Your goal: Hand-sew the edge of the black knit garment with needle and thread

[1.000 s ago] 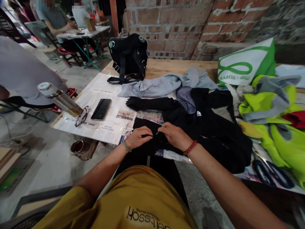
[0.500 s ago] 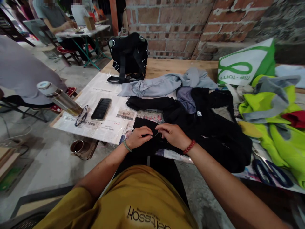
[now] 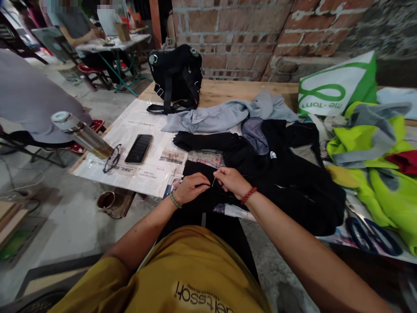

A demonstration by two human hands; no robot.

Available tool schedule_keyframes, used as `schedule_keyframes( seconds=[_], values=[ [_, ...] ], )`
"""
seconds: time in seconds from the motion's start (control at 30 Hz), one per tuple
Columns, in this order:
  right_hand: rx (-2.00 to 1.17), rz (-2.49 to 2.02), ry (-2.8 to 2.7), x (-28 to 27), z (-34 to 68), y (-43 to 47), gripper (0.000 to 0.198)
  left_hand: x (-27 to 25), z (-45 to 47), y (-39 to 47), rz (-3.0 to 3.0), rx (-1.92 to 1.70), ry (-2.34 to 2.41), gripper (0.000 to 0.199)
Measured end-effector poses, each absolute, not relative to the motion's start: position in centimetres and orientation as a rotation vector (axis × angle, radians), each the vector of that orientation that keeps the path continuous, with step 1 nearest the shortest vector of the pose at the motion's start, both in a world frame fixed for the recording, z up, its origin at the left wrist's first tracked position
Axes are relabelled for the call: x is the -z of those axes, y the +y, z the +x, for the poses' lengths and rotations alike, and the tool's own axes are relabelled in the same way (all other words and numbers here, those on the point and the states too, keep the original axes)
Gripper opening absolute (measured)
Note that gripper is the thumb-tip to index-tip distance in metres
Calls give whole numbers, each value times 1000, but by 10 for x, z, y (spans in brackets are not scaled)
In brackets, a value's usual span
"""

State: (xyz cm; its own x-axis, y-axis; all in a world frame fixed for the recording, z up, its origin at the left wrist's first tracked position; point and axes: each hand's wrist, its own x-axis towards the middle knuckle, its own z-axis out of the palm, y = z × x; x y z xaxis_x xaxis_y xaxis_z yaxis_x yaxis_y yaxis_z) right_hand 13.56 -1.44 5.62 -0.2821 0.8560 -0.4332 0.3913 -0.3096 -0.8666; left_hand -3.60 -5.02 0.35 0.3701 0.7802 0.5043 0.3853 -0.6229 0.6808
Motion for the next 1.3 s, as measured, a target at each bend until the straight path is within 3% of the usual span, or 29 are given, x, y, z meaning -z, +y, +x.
schedule_keyframes(
  seconds=[0.3, 0.73, 0.93, 1.03, 1.3],
  values=[
    [-1366, -1602, -1935, -38, 129, -9, 28, -1, -35, -52, 2288, -1133, 1042, 15],
    [-1455, -1521, -1889, -35, 128, -19, 28, -2, -34, -48, 2137, -1227, 1080, 10],
    [-1591, -1492, -1727, -36, 132, -18, 29, -14, -39, -54, 2069, -1284, 1002, 24],
    [-1590, -1501, -1708, -37, 134, -18, 28, -16, -41, -58, 2138, -1250, 898, 14],
    [-1552, -1522, -1708, -33, 134, -18, 28, -9, -38, -57, 2251, -1159, 975, 8]
  ],
)
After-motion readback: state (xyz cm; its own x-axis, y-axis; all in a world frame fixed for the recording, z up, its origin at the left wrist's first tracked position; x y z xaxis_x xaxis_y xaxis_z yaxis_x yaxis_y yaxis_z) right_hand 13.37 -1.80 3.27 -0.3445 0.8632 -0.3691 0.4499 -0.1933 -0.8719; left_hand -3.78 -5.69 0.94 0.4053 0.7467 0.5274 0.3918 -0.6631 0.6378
